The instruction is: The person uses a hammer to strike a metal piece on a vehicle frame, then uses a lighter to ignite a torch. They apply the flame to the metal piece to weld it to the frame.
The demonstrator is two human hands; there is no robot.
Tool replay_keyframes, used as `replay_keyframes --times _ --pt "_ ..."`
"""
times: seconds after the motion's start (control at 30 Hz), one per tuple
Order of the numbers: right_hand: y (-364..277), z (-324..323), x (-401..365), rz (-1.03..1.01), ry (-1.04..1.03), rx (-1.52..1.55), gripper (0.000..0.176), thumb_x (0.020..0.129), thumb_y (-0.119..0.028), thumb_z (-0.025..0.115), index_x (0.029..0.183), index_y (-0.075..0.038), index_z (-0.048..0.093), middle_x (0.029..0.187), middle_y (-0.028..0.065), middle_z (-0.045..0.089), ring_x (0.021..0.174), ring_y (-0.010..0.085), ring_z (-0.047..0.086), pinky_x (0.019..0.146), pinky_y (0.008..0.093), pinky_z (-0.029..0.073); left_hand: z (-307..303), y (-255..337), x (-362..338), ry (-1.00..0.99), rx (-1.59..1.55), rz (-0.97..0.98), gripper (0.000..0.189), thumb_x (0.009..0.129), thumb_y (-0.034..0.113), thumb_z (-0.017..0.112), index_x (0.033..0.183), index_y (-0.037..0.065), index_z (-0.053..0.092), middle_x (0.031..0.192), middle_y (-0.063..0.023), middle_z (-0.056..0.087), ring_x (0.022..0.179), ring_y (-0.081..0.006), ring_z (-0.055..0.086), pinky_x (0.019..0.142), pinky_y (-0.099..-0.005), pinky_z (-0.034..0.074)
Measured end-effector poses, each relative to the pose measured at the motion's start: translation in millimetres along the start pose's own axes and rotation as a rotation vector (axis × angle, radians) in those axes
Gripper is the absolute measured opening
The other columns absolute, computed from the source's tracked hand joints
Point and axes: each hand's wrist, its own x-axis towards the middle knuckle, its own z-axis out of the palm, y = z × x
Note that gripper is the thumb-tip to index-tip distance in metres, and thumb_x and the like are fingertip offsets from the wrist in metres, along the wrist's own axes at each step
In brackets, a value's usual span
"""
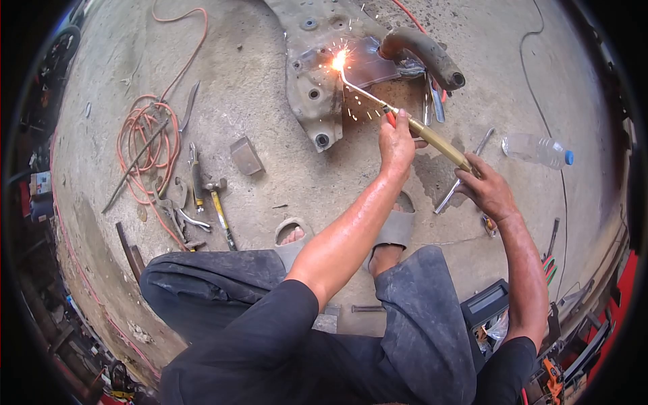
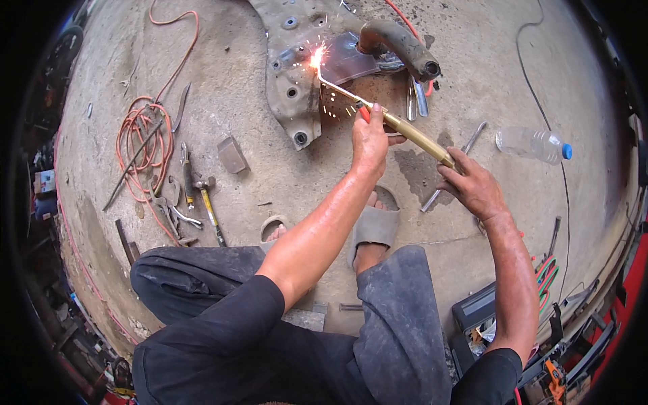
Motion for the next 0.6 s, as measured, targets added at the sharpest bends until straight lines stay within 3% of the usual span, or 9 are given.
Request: replay_keyframes --times 0.6 --pt "2.2 1.6 1.6 0.004 0.006 -0.01 0.037 0.085 -0.033 0.081 0.116 -0.016 0.069 0.143 0.0126 0.059 0.116 0.0319 0.068 0.091 0.0413 0.061 3.1 3.5 1.4 0.012 0.002 0.002 0.028 0.113 0.029 0.044 0.116 0.001 0.047 0.099 -0.0085 0.055 0.084 -0.0206 0.07 0.066 -0.037 0.07"
